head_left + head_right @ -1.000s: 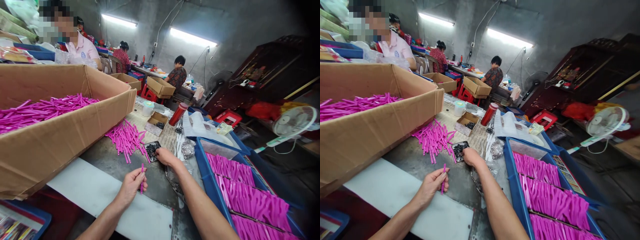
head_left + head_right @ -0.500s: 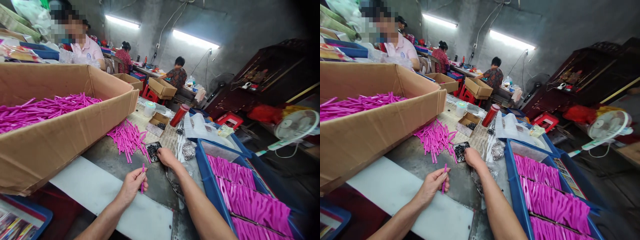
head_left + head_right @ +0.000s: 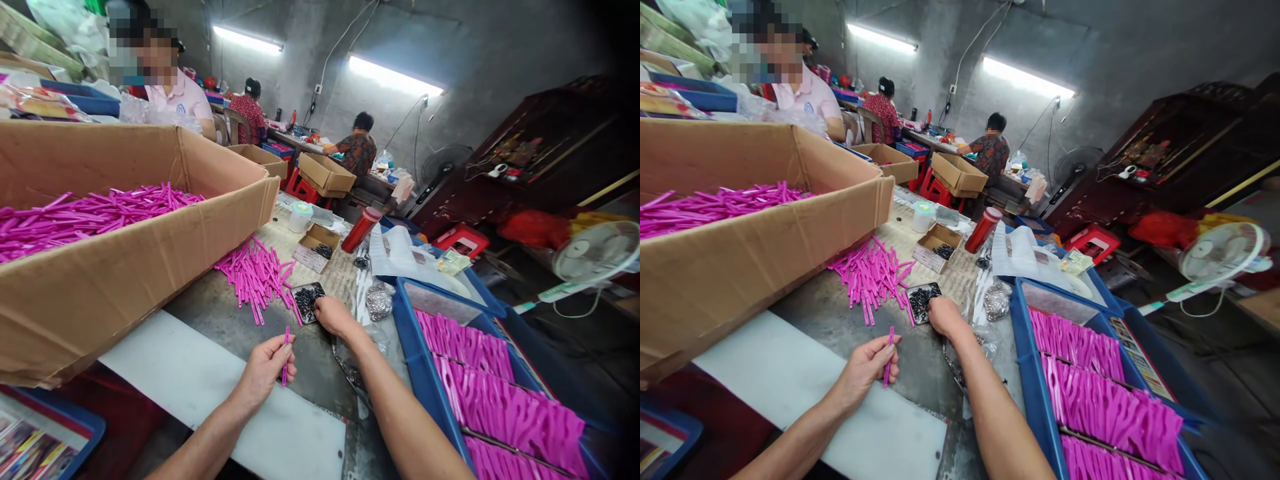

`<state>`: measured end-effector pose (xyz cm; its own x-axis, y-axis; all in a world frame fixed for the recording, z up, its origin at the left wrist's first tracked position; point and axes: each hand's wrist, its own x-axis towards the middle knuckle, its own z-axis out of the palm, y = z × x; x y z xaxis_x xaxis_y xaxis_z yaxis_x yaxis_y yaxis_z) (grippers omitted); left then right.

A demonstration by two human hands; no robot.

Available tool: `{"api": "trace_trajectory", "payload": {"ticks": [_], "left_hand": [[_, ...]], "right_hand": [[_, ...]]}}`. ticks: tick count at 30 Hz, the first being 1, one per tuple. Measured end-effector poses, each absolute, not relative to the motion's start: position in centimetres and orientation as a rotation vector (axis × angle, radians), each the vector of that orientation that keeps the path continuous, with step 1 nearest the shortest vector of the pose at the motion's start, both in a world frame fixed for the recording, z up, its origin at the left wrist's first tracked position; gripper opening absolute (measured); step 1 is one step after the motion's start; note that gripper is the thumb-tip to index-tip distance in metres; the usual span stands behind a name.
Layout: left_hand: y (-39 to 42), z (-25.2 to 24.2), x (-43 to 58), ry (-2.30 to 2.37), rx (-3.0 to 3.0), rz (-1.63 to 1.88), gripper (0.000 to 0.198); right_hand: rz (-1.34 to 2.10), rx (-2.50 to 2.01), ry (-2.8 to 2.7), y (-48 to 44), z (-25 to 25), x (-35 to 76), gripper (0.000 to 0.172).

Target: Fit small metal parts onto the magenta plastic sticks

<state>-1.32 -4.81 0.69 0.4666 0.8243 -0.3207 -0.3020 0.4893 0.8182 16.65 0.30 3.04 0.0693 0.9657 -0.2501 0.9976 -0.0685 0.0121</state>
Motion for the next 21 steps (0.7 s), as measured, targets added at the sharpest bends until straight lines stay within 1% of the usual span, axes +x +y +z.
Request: {"api": "trace_trajectory", "payload": {"ticks": [14,21], "left_hand": [[-4.8,0.5,-1.3,0.791,0.786,0.785,0.04],[-4.8,0.4,-1.5,0.766,0.807,0.815,0.031]], "right_hand": [[-0.25,2.193,2.086,-0.4,3.4,16.5,0.019],[-0.363,2.153,2.315,-1.9,4.8,15.8,0.014]]}}
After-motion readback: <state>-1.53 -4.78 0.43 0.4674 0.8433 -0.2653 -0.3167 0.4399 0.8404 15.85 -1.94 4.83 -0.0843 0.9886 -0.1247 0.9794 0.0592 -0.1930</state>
